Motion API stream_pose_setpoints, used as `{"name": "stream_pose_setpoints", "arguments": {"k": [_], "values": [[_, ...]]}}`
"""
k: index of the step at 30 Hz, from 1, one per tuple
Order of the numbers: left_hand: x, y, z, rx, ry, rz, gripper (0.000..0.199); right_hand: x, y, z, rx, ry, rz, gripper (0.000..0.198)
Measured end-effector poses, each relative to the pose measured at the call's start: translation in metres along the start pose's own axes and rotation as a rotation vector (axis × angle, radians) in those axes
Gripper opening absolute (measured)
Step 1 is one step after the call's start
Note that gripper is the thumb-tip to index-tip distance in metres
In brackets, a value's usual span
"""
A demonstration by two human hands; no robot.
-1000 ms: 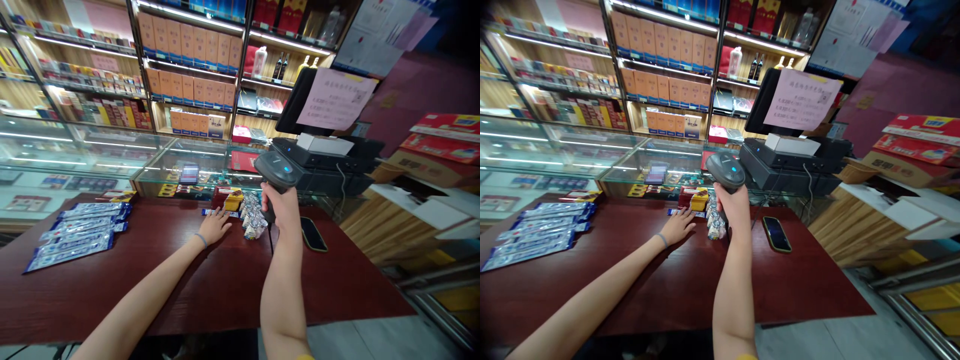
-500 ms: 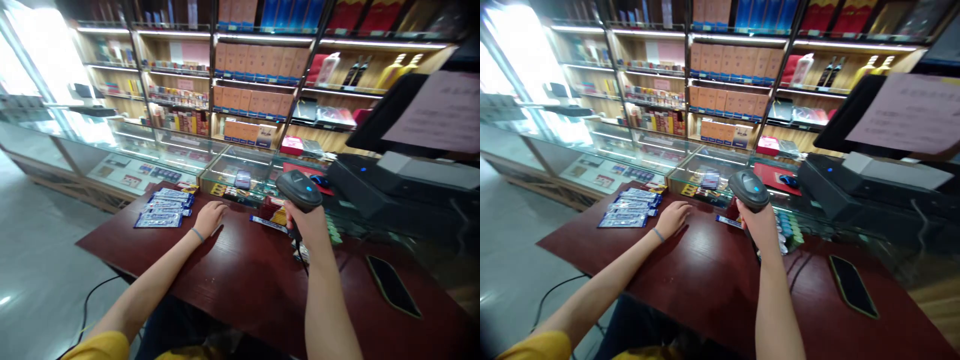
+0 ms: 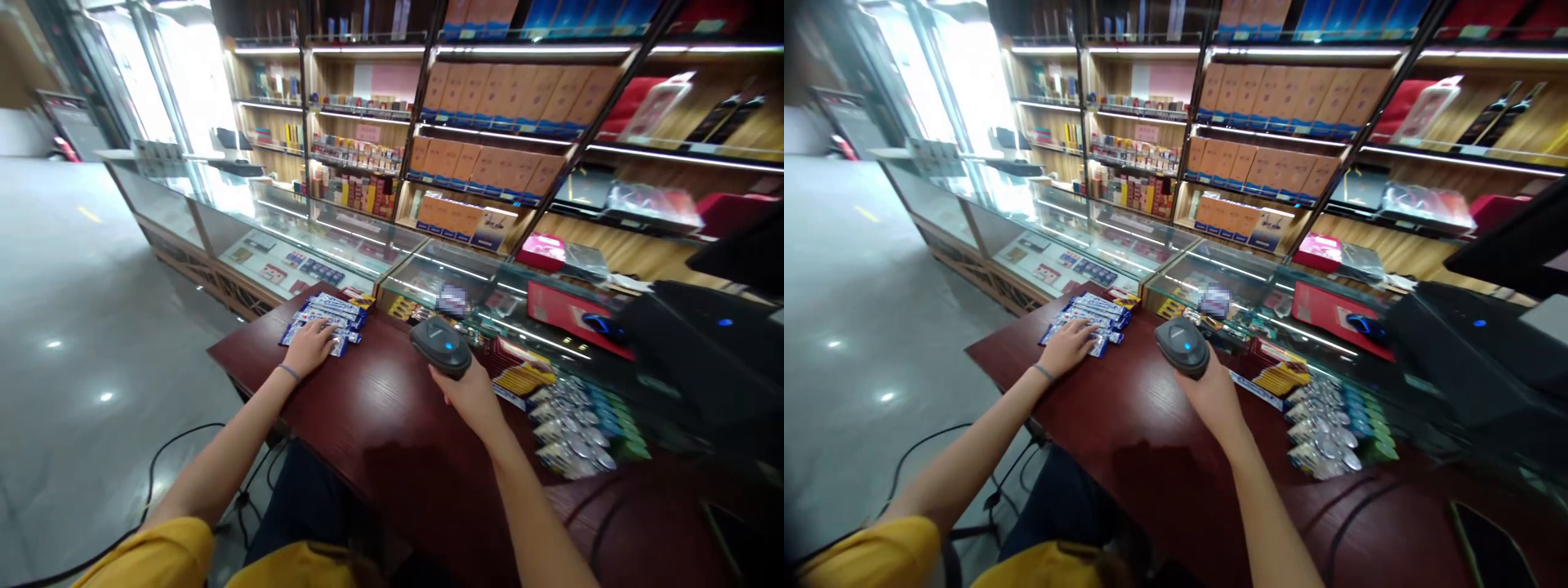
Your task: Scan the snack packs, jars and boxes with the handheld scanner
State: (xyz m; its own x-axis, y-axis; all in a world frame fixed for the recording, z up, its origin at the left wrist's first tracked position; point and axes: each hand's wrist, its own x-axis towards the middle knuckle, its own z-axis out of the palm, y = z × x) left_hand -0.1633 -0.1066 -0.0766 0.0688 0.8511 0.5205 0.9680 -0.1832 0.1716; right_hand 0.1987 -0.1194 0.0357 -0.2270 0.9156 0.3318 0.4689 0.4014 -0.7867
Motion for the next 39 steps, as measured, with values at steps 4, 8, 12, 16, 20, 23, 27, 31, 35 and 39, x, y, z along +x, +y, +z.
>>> {"name": "stream_pose_setpoints", "arguments": {"k": [4,8,12,16,20,23,27,31,35,39], "values": [[-0.010,-0.004,0.002,-0.038,-0.026,-0.020,0.035,-0.005,0.002,0.018,0.005,-0.139,0.073,0.045],[-0.009,-0.001,0.003,-0.126,-0.014,-0.070,0.028,-0.007,0.005,0.028,-0.026,-0.207,0.089,0.039],[-0.007,0.004,-0.002,-0.154,-0.003,-0.119,0.021,-0.007,0.007,0.029,-0.027,-0.226,0.104,0.042],[-0.007,0.009,-0.009,-0.073,-0.019,-0.125,0.014,-0.007,0.008,0.026,-0.030,-0.211,0.106,0.054],[-0.004,0.015,-0.015,-0.159,0.091,-0.140,0.018,-0.006,0.007,0.021,-0.016,-0.180,0.086,0.057],[0.007,0.024,-0.016,-0.395,0.275,-0.197,0.019,-0.004,0.004,0.014,-0.011,-0.152,0.067,0.053],[0.040,0.048,-0.014,-0.975,0.486,-0.377,0.021,0.000,0.002,0.003,0.013,-0.085,0.051,0.051],[0.078,0.087,-0.006,-1.646,0.428,-0.592,0.027,0.003,0.005,-0.008,0.037,-0.012,0.038,0.041],[0.099,0.125,0.014,-2.030,0.212,-0.706,0.016,0.004,0.007,-0.019,0.058,0.028,0.035,0.037],[0.101,0.150,0.035,-2.159,-0.006,-0.786,0.020,0.006,0.008,-0.027,0.072,0.060,0.024,0.045]]}}
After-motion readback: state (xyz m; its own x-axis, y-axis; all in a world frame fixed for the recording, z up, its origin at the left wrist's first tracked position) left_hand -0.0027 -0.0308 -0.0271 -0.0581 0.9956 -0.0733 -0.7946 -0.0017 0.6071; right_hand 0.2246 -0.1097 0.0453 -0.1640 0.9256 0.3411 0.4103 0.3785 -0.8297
